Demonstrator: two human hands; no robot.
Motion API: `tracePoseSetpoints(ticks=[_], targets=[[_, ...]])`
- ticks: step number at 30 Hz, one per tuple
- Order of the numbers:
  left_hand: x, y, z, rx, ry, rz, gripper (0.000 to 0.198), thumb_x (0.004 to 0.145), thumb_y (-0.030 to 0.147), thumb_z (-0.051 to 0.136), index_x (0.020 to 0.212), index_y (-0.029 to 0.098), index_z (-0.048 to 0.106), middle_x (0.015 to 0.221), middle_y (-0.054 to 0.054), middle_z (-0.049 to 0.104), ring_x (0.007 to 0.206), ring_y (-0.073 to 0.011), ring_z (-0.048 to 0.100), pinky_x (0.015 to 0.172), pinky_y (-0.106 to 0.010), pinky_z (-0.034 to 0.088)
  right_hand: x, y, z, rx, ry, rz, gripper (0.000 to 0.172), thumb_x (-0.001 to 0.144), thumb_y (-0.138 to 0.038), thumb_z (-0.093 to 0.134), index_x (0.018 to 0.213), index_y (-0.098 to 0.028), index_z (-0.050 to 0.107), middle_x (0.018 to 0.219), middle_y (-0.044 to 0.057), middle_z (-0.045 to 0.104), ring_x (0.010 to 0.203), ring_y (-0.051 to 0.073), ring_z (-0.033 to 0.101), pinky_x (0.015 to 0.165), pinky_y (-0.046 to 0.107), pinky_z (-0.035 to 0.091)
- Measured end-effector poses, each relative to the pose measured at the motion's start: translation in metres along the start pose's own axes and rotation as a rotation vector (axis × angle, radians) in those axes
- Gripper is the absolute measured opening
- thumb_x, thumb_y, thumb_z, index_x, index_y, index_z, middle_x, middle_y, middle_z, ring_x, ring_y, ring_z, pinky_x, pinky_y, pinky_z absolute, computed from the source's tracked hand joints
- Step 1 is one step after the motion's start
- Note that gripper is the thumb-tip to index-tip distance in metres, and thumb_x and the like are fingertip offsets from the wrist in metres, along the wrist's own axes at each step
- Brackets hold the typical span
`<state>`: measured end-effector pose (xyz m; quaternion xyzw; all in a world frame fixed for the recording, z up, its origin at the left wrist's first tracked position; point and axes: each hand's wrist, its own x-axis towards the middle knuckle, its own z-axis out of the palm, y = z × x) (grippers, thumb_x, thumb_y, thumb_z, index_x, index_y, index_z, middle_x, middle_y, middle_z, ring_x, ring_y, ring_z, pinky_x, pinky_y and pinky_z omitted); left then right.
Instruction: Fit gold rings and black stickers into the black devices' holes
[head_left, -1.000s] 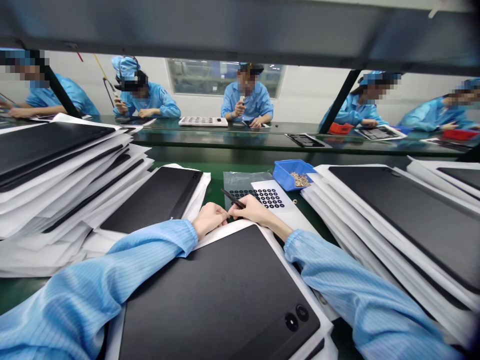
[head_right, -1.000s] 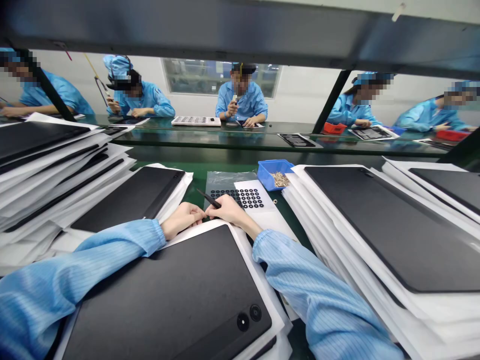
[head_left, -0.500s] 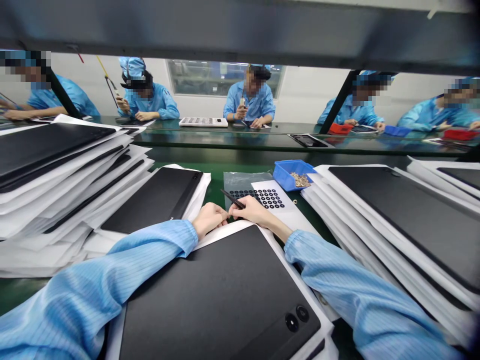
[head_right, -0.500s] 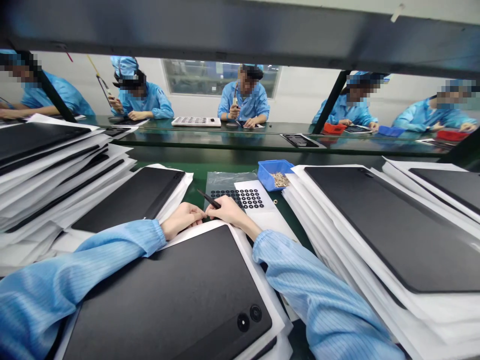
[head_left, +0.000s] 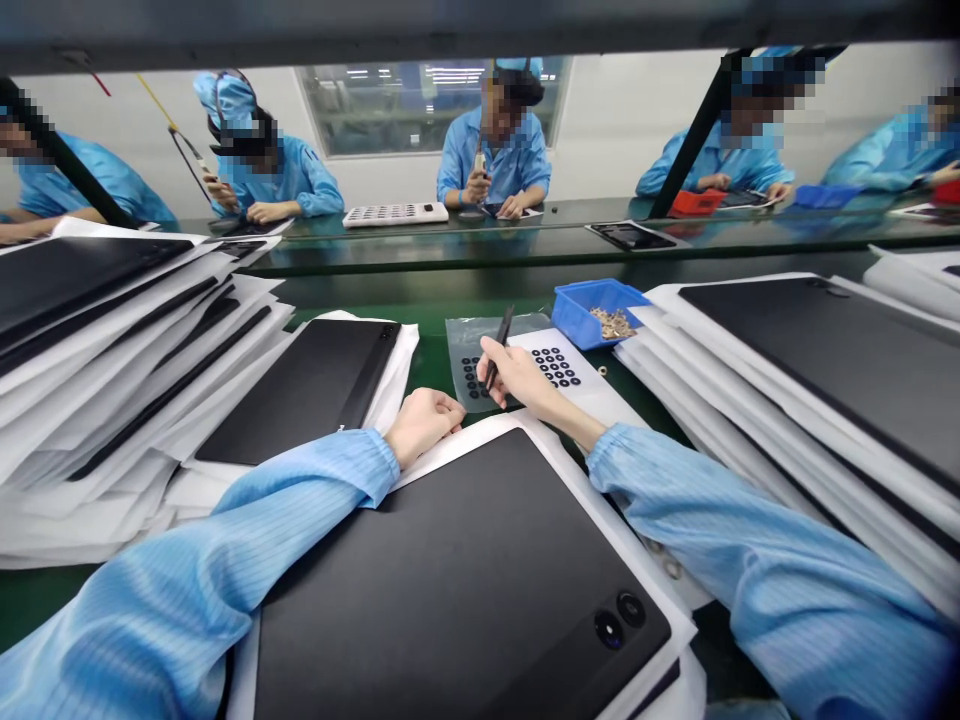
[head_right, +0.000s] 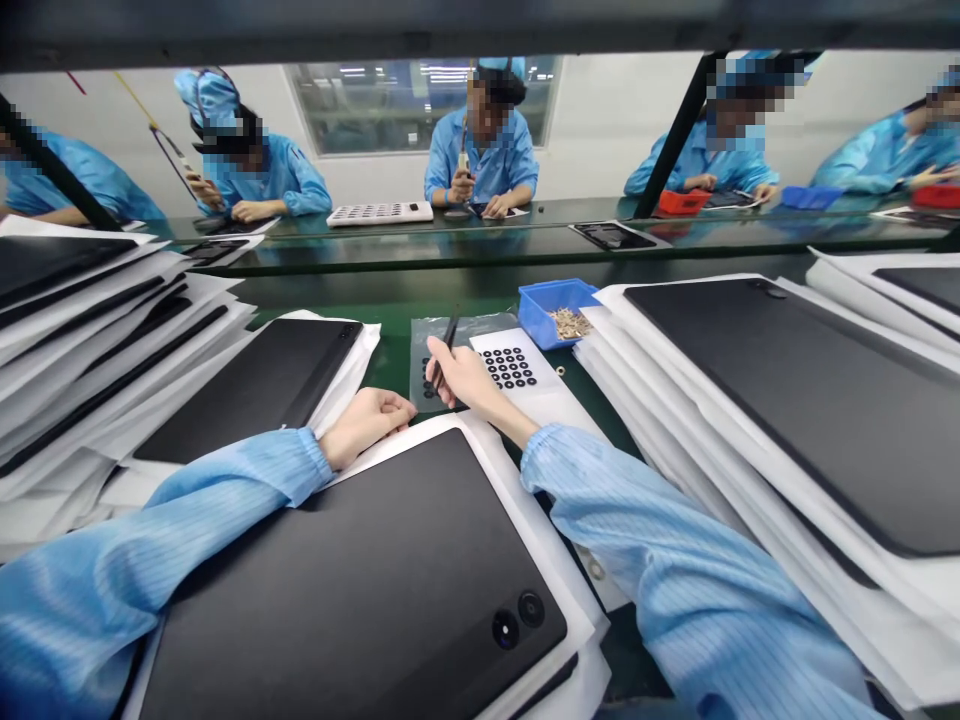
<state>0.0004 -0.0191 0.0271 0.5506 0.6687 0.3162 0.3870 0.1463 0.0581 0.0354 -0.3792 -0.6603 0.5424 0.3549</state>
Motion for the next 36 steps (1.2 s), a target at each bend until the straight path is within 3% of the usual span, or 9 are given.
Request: tracePoseSetpoints(ticks=[4,7,14,18,36], targets=[[0.001,-0.003,0.000,0.025,0.011,0.037,0.009,0.072,0.013,0.058,0.068,0.014,0.066,0.056,0.000,0.063,0.052,-0.0109,0.055,0.049,-0.020,0.036,0.003,0.000,0.005,0.052,-0.105,-0.059,0.042,0.077,-0.057,0.062,0.070,-0.018,0.050,0.054,-0.001,0.057,0.047,0.012,0.060,0.049,0.023,0.054],[0.001,-0.004,0.000,0.041,0.012,0.052,0.010,0.072,0.014,0.057,0.070,0.015,0.067,0.057,0.000,0.064,0.053,-0.0115,0.056,0.051,-0.020,0.038,-0.001,0.009,0.008,0.092,-0.093,-0.114,0.042,0.076,-0.058,0.062,0.078,-0.019,0.047,0.070,-0.001,0.061,0.061,0.012,0.065,0.065,0.026,0.057],[-0.001,-0.001,0.000,0.074,0.005,0.066,0.009,0.073,0.016,0.059,0.068,0.014,0.067,0.056,0.000,0.064,0.052,-0.0106,0.053,0.052,-0.021,0.036,-0.011,0.015,0.009,-0.024,-0.010,-0.212,0.037,0.081,-0.054,0.058,0.081,-0.020,0.046,0.060,-0.004,0.056,0.050,0.012,0.061,0.053,0.023,0.051],[-0.001,0.000,-0.001,0.085,0.005,0.075,0.010,0.073,0.016,0.058,0.067,0.014,0.067,0.055,0.000,0.063,0.050,-0.0103,0.051,0.051,-0.021,0.034,-0.014,0.011,0.010,-0.129,-0.009,-0.274,0.033,0.085,-0.051,0.054,0.080,-0.020,0.045,0.059,-0.004,0.057,0.051,0.013,0.063,0.053,0.024,0.051],[0.000,-0.001,-0.001,0.066,-0.002,0.069,0.011,0.071,0.017,0.057,0.068,0.014,0.067,0.056,0.000,0.063,0.052,-0.0109,0.051,0.048,-0.020,0.032,-0.014,0.011,0.013,-0.201,0.004,-0.326,0.016,0.085,-0.033,0.053,0.080,-0.022,0.044,0.062,-0.003,0.058,0.054,0.015,0.064,0.058,0.027,0.052]])
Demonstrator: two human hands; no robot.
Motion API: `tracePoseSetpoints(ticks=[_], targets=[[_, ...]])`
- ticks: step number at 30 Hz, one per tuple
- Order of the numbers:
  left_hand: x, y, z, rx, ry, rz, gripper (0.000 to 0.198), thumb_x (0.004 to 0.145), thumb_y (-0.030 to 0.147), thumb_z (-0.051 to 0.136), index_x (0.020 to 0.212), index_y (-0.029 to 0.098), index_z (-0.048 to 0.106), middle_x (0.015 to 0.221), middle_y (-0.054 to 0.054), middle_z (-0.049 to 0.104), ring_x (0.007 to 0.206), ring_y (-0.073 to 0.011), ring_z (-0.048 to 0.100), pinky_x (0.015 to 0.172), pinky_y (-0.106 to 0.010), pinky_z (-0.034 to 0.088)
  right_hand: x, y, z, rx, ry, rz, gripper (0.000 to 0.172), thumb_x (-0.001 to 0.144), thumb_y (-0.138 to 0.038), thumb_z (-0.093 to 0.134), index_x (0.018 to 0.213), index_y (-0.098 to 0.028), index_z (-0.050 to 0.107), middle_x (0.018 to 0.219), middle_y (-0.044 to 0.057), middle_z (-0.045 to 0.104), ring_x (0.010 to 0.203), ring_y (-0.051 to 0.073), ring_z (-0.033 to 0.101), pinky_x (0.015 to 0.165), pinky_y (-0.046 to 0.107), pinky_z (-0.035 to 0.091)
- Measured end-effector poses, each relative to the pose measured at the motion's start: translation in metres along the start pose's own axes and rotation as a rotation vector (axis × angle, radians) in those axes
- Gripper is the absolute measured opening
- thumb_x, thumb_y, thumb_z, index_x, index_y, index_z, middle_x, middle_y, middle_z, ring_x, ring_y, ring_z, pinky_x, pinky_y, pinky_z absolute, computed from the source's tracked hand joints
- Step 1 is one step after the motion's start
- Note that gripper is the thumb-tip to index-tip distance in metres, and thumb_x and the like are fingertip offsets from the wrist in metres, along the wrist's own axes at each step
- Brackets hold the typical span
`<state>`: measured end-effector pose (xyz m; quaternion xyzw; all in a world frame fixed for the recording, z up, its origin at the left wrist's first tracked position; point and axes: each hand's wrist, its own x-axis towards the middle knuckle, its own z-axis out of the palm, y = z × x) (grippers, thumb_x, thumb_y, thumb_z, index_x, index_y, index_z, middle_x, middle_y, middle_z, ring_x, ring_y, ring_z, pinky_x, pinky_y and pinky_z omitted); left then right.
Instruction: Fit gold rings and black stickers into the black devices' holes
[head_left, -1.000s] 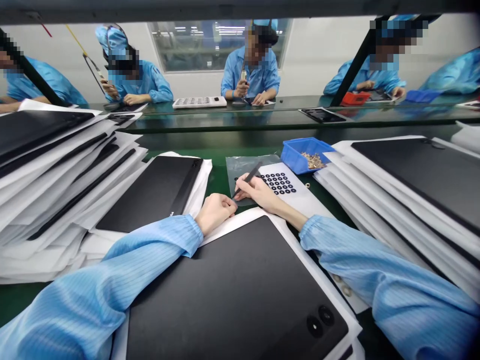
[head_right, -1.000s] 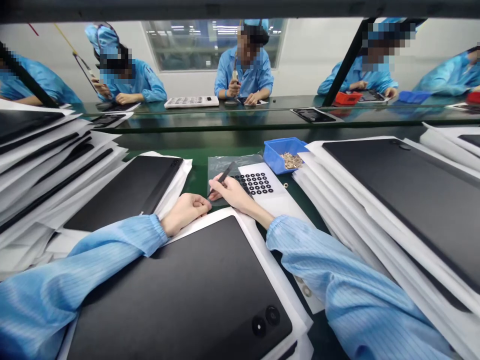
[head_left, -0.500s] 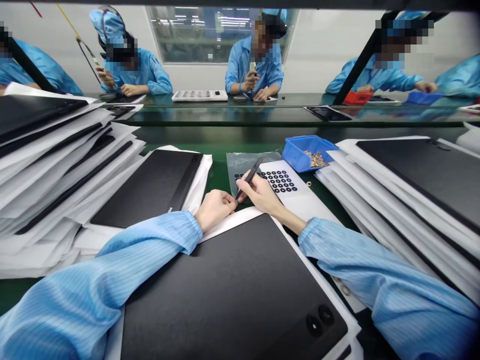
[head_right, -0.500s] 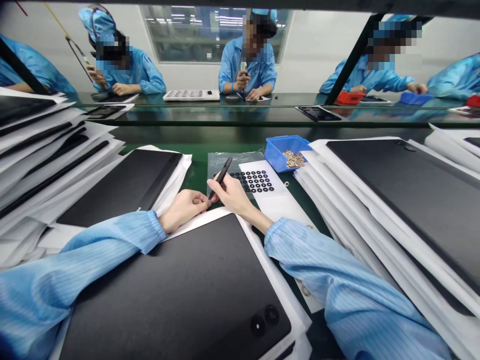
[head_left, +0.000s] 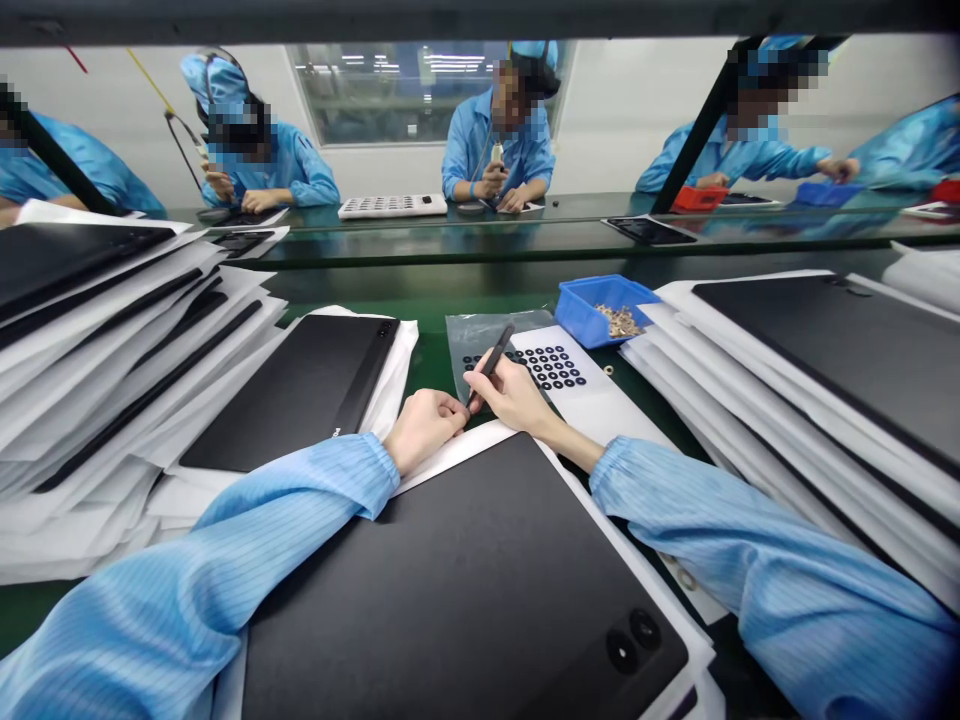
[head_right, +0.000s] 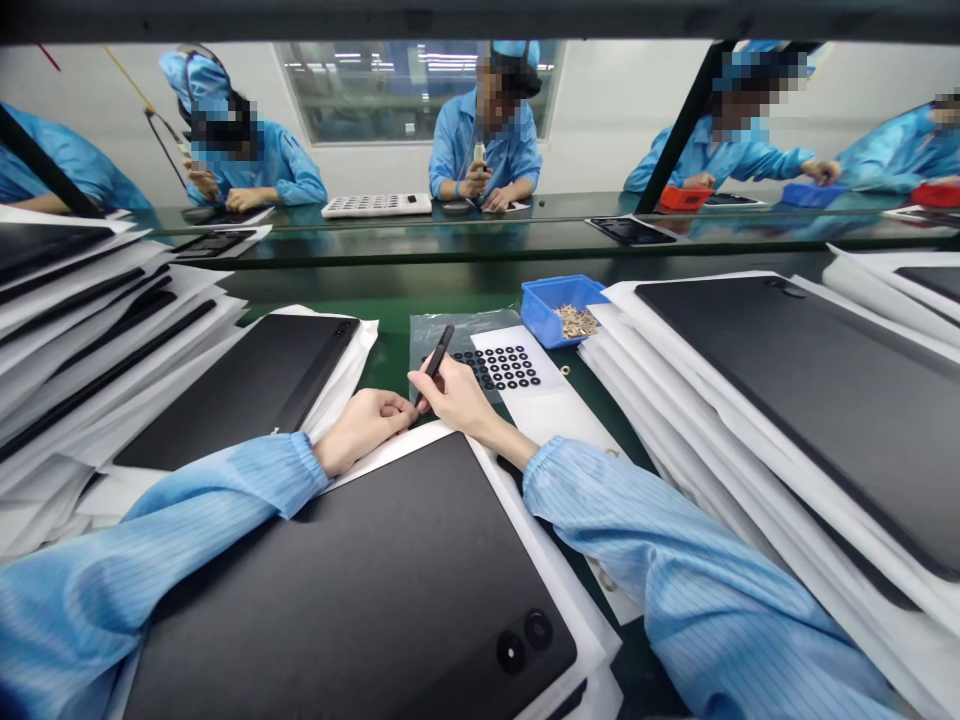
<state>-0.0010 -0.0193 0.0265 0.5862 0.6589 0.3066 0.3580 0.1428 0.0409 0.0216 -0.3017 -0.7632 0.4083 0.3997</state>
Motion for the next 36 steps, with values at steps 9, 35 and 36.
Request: tracePoseSetpoints(ticks=[9,35,36], targets=[[-0.0003,-0.0017,0.0004,-0.037,-0.010,-0.010,0.012,0.073,0.021,0.056,0.068,0.014,0.064,0.056,0.001,0.061,0.050,-0.0099,0.050,0.046,-0.020,0.031,0.0000,-0.0013,-0.0018,0.063,0.031,0.040,0.018,0.085,-0.033,0.054,0.078,-0.021,0.043,0.054,-0.004,0.058,0.049,0.014,0.063,0.052,0.023,0.051],[-0.0004,-0.0001,0.0000,-0.069,-0.009,-0.015,0.017,0.074,0.018,0.050,0.063,0.015,0.063,0.055,0.001,0.059,0.051,-0.0105,0.050,0.049,-0.020,0.033,0.0019,0.0034,0.0017,0.119,0.006,0.065,0.015,0.085,-0.029,0.053,0.078,-0.020,0.044,0.052,-0.004,0.060,0.047,0.014,0.064,0.046,0.021,0.051],[-0.0001,-0.0001,0.0001,-0.074,-0.008,-0.017,0.017,0.074,0.017,0.050,0.064,0.014,0.063,0.056,0.000,0.060,0.051,-0.0104,0.050,0.049,-0.020,0.034,0.0019,0.0032,0.0016,0.109,0.012,0.061,0.015,0.085,-0.029,0.053,0.078,-0.020,0.044,0.051,-0.004,0.060,0.046,0.014,0.063,0.046,0.021,0.051]])
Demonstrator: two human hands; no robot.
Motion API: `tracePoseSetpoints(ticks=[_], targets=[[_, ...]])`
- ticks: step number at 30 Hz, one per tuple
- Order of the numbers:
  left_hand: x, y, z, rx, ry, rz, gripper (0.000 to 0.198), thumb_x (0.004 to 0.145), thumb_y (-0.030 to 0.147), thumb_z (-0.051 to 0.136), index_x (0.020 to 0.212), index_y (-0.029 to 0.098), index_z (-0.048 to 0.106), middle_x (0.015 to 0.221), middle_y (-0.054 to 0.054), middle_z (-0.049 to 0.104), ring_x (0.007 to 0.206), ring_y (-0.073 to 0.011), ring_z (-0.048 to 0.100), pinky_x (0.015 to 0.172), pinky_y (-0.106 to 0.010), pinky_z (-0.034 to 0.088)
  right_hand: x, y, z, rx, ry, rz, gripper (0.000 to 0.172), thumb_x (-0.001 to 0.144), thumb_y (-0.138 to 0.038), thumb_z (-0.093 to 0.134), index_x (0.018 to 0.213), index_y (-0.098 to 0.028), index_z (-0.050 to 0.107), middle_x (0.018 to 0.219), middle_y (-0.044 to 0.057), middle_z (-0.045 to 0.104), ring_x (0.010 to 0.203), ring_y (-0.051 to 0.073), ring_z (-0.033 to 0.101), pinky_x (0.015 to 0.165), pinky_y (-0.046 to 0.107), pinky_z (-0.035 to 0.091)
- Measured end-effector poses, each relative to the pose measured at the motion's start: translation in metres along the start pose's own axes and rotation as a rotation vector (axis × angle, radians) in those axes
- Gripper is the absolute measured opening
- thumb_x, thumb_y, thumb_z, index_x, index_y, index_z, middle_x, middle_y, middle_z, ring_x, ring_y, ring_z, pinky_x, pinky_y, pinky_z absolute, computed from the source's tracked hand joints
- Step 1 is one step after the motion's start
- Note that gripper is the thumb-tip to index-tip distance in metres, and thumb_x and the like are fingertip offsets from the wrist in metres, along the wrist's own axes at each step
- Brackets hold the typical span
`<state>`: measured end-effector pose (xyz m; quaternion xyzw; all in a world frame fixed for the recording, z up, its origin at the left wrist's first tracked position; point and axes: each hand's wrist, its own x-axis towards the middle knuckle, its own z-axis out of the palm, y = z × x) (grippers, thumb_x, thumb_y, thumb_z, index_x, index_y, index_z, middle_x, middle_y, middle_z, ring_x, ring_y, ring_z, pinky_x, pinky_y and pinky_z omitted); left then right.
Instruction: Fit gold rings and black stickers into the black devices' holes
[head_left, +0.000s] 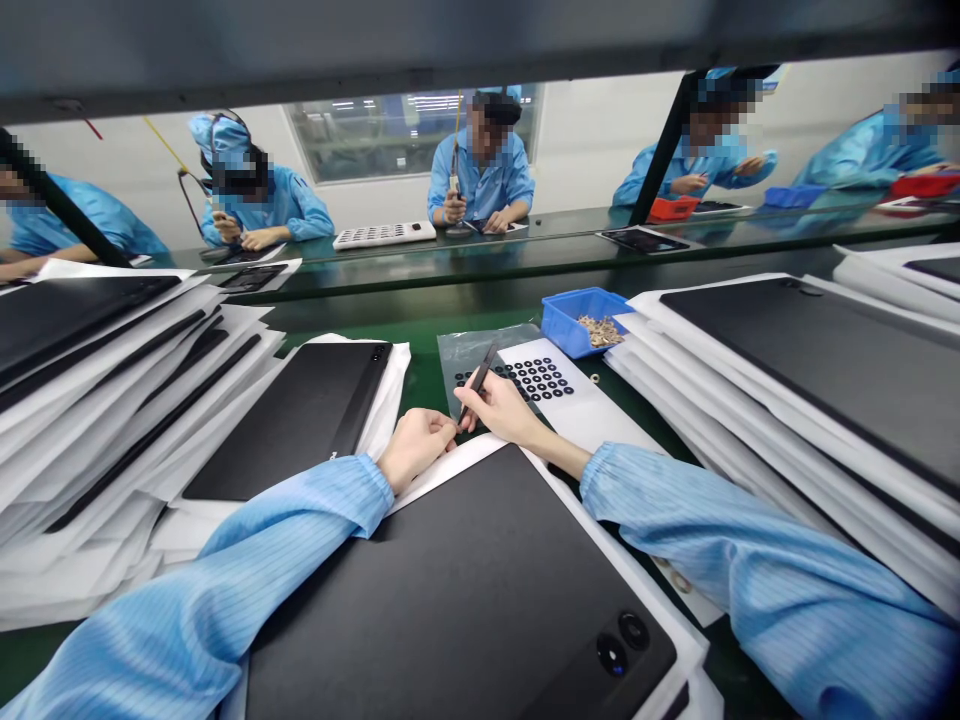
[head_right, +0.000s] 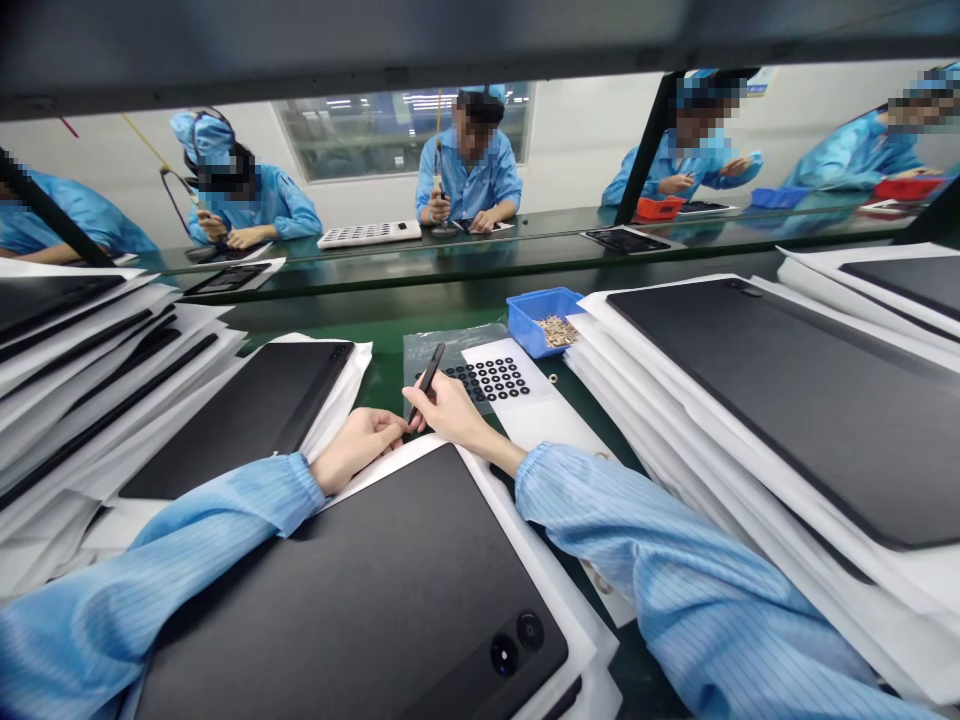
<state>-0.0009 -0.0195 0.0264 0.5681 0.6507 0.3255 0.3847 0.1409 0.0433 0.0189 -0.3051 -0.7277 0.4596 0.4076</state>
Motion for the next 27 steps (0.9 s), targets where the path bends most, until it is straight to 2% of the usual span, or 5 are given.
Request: tracePoseSetpoints(ticks=[8,19,22,24,27], targets=[[0.001,-0.001,0.000,-0.030,-0.003,-0.019,0.015,0.075,0.016,0.049,0.069,0.014,0.062,0.054,0.001,0.059,0.047,-0.0102,0.049,0.046,-0.020,0.032,0.000,0.000,0.000,-0.063,0.046,-0.010,0.014,0.085,-0.028,0.052,0.078,-0.020,0.045,0.050,-0.003,0.060,0.044,0.014,0.062,0.045,0.021,0.050],[0.001,-0.001,-0.001,-0.025,-0.012,0.011,0.013,0.074,0.013,0.050,0.063,0.016,0.056,0.052,0.004,0.055,0.048,-0.0099,0.049,0.046,-0.020,0.032,0.004,-0.006,-0.006,-0.174,0.152,0.047,0.013,0.086,-0.025,0.052,0.077,-0.019,0.045,0.050,-0.004,0.057,0.043,0.012,0.060,0.045,0.018,0.046],[0.001,-0.001,-0.001,-0.022,-0.011,0.015,0.014,0.075,0.012,0.050,0.063,0.016,0.055,0.052,0.004,0.054,0.049,-0.0093,0.049,0.047,-0.020,0.032,0.007,-0.006,-0.012,-0.194,0.177,0.087,0.018,0.090,-0.029,0.044,0.075,-0.019,0.043,0.050,-0.003,0.056,0.043,0.011,0.058,0.045,0.018,0.045],[0.001,-0.001,-0.002,-0.021,-0.013,0.013,0.015,0.078,0.010,0.050,0.065,0.015,0.055,0.053,0.005,0.053,0.048,-0.0086,0.048,0.047,-0.019,0.032,0.011,-0.007,-0.019,-0.212,0.158,0.111,0.026,0.093,-0.030,0.037,0.071,-0.019,0.044,0.051,-0.002,0.057,0.042,0.009,0.055,0.047,0.018,0.044],[0.001,0.000,-0.001,-0.021,-0.019,0.001,0.016,0.083,0.011,0.052,0.069,0.014,0.056,0.054,0.006,0.052,0.047,-0.0077,0.047,0.048,-0.019,0.034,0.015,-0.012,-0.029,-0.253,0.007,0.128,0.029,0.088,-0.028,0.045,0.063,-0.016,0.051,0.051,-0.001,0.057,0.040,0.008,0.049,0.045,0.019,0.039]])
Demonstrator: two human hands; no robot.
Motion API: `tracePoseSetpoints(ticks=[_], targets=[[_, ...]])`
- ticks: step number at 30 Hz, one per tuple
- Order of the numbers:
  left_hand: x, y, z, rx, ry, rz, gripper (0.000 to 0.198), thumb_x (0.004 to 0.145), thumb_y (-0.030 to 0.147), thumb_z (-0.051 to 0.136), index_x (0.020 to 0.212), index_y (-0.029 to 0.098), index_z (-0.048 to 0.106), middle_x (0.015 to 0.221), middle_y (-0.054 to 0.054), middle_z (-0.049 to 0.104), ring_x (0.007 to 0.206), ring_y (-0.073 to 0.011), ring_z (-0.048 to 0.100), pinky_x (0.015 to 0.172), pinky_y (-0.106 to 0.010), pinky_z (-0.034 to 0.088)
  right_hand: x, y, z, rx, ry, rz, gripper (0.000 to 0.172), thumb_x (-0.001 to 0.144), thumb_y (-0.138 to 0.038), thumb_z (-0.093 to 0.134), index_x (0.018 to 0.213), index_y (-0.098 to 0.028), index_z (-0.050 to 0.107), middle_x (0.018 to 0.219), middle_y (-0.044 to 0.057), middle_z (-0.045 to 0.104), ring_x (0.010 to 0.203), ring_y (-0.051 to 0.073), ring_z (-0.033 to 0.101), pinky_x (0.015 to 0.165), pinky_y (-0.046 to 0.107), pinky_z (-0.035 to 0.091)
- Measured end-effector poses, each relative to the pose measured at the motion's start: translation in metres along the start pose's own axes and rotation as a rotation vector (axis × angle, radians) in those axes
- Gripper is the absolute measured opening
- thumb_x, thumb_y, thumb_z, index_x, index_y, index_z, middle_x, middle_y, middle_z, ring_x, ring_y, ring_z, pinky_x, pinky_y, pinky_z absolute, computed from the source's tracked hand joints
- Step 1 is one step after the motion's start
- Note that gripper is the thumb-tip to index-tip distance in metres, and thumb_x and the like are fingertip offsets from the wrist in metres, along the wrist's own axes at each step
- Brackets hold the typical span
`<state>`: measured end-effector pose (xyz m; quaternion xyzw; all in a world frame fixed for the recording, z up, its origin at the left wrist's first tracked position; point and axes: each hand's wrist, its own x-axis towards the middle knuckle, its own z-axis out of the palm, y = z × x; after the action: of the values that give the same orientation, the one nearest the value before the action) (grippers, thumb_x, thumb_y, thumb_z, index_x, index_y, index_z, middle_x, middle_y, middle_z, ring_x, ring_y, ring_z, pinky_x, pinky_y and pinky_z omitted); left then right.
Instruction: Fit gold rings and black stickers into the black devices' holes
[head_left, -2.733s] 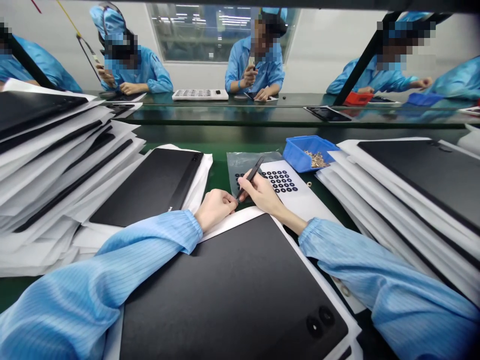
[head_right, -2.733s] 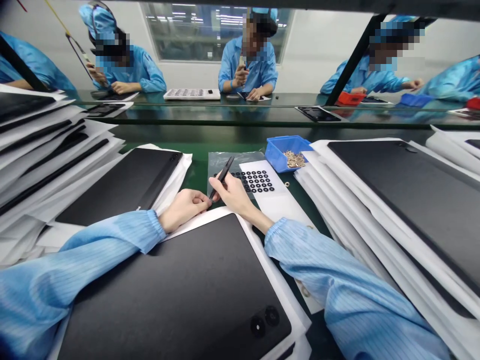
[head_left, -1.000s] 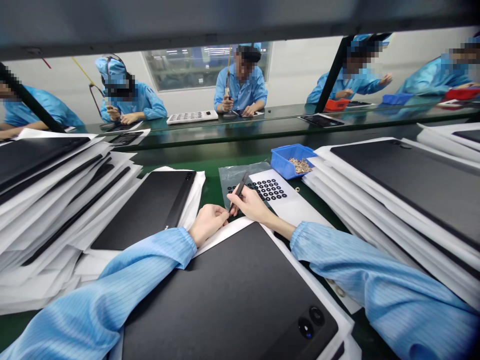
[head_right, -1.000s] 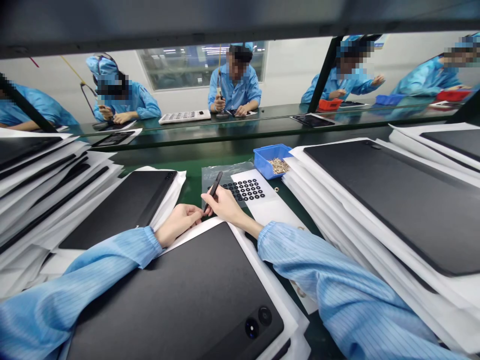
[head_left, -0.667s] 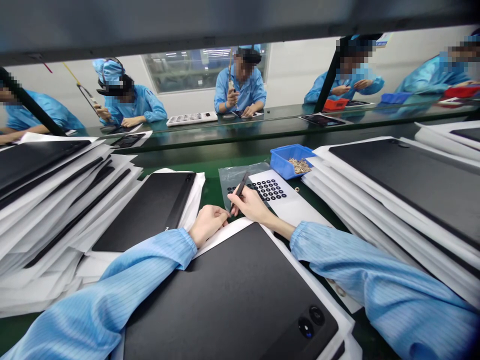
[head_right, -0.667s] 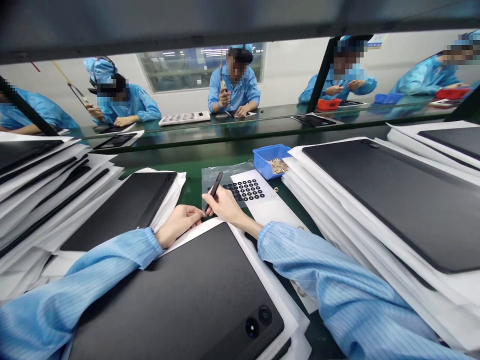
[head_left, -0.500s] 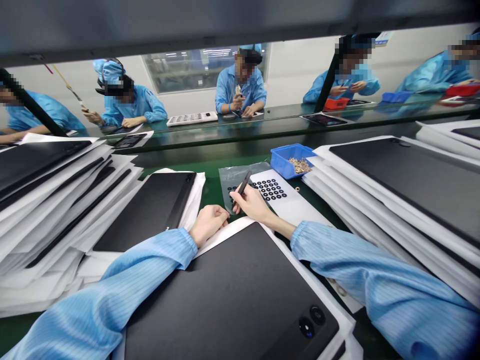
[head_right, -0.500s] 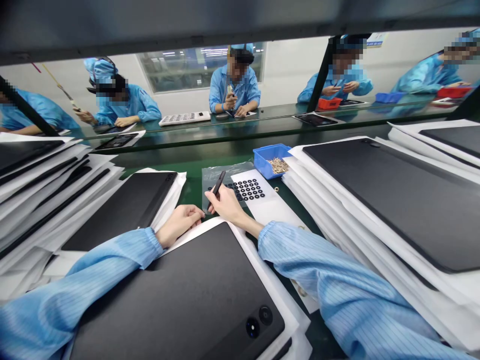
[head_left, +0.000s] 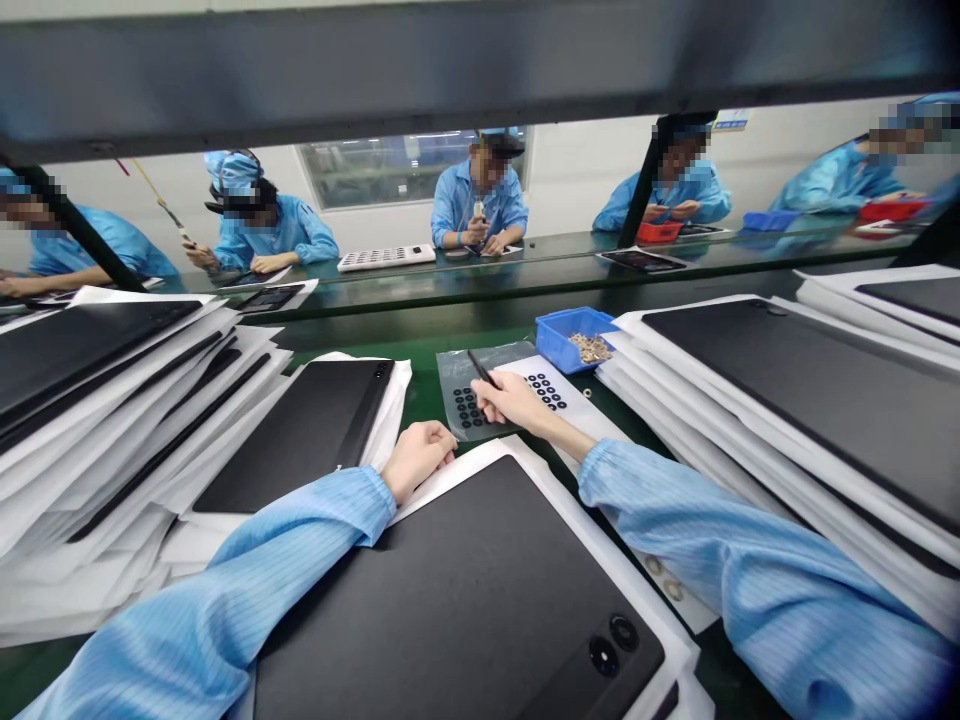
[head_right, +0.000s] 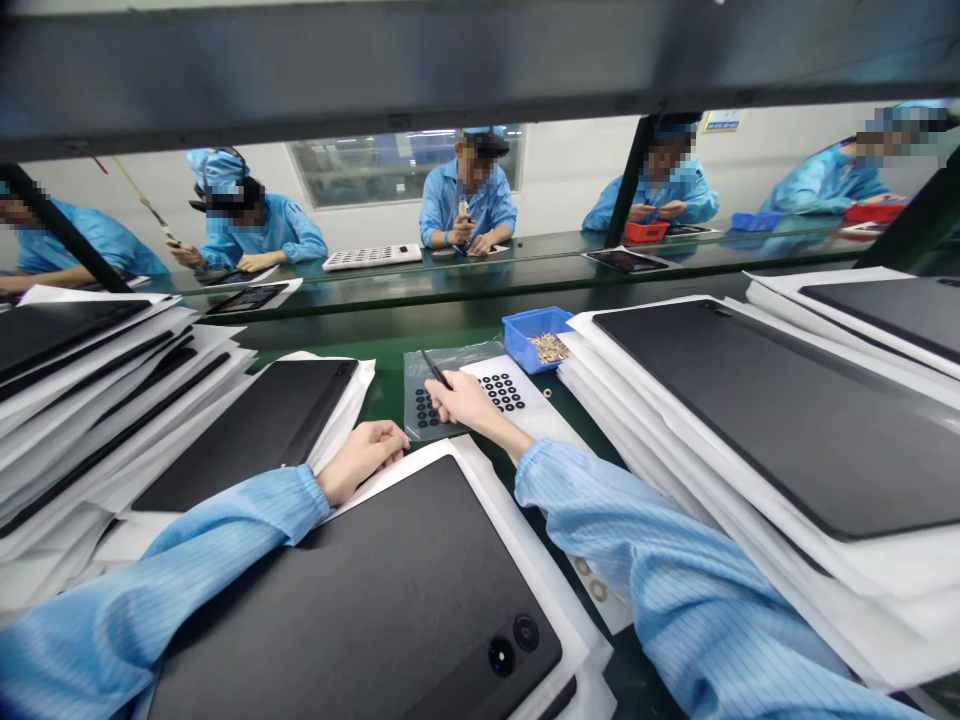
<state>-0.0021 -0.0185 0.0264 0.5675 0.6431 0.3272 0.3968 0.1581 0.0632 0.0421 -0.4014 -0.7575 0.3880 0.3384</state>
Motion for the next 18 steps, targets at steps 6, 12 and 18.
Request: tracePoseSetpoints(ticks=[6,12,18], targets=[[-0.0005,0.0027,0.0024,0.001,-0.003,-0.042,0.021,0.091,0.023,0.055,0.074,0.012,0.057,0.057,0.006,0.052,0.046,-0.0063,0.046,0.048,-0.019,0.039,-0.0059,-0.0070,-0.0060,-0.098,-0.302,-0.077,0.016,0.073,-0.029,0.067,0.071,-0.013,0.070,0.069,0.002,0.068,0.066,0.014,0.061,0.060,0.021,0.042],[0.0027,0.0005,0.0017,0.048,-0.018,-0.050,0.033,0.095,0.033,0.049,0.071,0.012,0.056,0.057,0.005,0.050,0.044,-0.0056,0.042,0.044,-0.019,0.035,-0.0064,-0.0056,-0.0020,-0.138,-0.353,-0.071,0.017,0.071,-0.025,0.070,0.083,-0.013,0.073,0.077,0.004,0.071,0.074,0.015,0.063,0.065,0.021,0.043],[0.0019,0.0020,0.0016,0.102,-0.031,-0.015,0.028,0.095,0.033,0.050,0.077,0.012,0.057,0.063,0.004,0.054,0.050,-0.0067,0.048,0.050,-0.020,0.042,-0.0071,-0.0116,-0.0006,-0.208,-0.334,-0.062,0.008,0.070,-0.020,0.070,0.074,-0.013,0.072,0.071,0.001,0.070,0.073,0.015,0.062,0.064,0.021,0.042]])
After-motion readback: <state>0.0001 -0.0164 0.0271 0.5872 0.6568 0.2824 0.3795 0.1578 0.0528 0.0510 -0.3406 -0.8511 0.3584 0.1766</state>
